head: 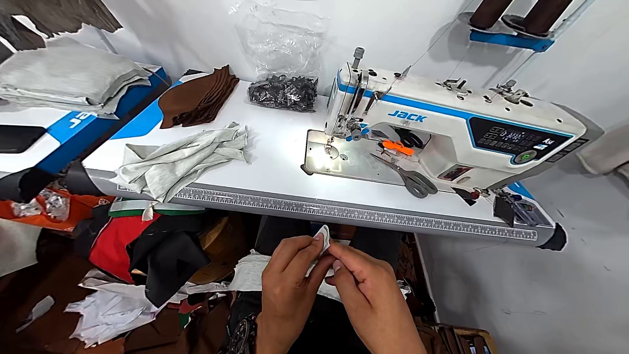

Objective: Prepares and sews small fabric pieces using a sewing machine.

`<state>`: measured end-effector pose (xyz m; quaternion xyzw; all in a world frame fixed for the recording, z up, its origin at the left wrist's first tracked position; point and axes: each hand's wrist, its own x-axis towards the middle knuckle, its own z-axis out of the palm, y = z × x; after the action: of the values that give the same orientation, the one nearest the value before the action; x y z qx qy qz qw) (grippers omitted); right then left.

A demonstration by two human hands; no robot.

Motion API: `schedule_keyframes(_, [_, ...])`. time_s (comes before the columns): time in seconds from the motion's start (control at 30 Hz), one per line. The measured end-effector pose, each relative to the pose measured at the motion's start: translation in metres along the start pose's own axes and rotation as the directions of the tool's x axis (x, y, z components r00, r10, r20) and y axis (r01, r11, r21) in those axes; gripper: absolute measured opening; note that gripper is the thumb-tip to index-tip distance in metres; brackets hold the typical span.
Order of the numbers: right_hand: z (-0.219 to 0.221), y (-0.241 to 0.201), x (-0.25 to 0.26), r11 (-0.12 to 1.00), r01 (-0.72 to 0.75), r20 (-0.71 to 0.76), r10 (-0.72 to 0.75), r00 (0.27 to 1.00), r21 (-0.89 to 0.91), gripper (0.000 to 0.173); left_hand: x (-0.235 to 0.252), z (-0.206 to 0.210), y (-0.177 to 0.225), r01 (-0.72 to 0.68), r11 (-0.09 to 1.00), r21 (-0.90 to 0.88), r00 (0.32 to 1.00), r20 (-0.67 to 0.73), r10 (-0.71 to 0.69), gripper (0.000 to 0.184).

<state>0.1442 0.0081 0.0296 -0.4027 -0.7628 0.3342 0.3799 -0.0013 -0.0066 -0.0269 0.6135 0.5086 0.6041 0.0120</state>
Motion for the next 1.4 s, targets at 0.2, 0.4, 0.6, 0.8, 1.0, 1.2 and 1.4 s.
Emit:
schedule_keyframes(0.2, [-0.023, -0.012, 0.011, 0.996, 0.023, 0.235, -0.003, 0.972, -0.081, 0.04, 0.007, -0.006, -0.003, 0.126, 0.966, -0.224, 0.992, 0.012, -0.127, 0.007])
schedule_keyframes(0.4, [-0.042, -0.008, 0.028, 0.988, 0.109, 0.167, -0.09, 0.982, -0.109, 0.02, 0.022, -0.019, 0.0, 0.468, 0.67, -0.576, 0.877, 0.215, -0.429, 0.007])
schedule_keyframes(0.6, [-0.049, 0.006, 0.075, 0.977, 0.124, 0.375, -0.183, 0.909, 0.176, 0.038, 0.031, -0.031, 0.001, 0.525, 0.597, -0.606, 0.851, 0.362, -0.381, 0.011])
schedule_keyframes(0.8, [-0.044, -0.007, 0.08, 0.962, 0.213, 0.287, -0.256, 0.923, 0.172, 0.009, 0.034, -0.031, 0.002, 0.483, 0.621, -0.617, 0.875, 0.365, -0.318, 0.015])
schedule_keyframes(1.0, [-0.049, -0.008, 0.078, 0.97, 0.188, 0.215, -0.218, 0.952, 0.152, 0.008, 0.028, -0.017, -0.001, 0.45, 0.597, -0.664, 0.892, 0.304, -0.335, 0.017])
schedule_keyframes(1.2, [-0.044, 0.02, 0.083, 0.96, 0.027, 0.187, -0.081, 0.979, 0.278, 0.011, 0.035, -0.008, -0.014, 0.386, 0.695, -0.606, 0.922, 0.24, -0.303, 0.019])
schedule_keyframes(1.4, [-0.039, 0.078, 0.143, 0.966, -0.154, 0.049, 0.147, 0.988, 0.208, 0.01, 0.116, 0.033, -0.075, 0.094, 0.995, -0.015, 0.932, 0.353, -0.083, 0.014])
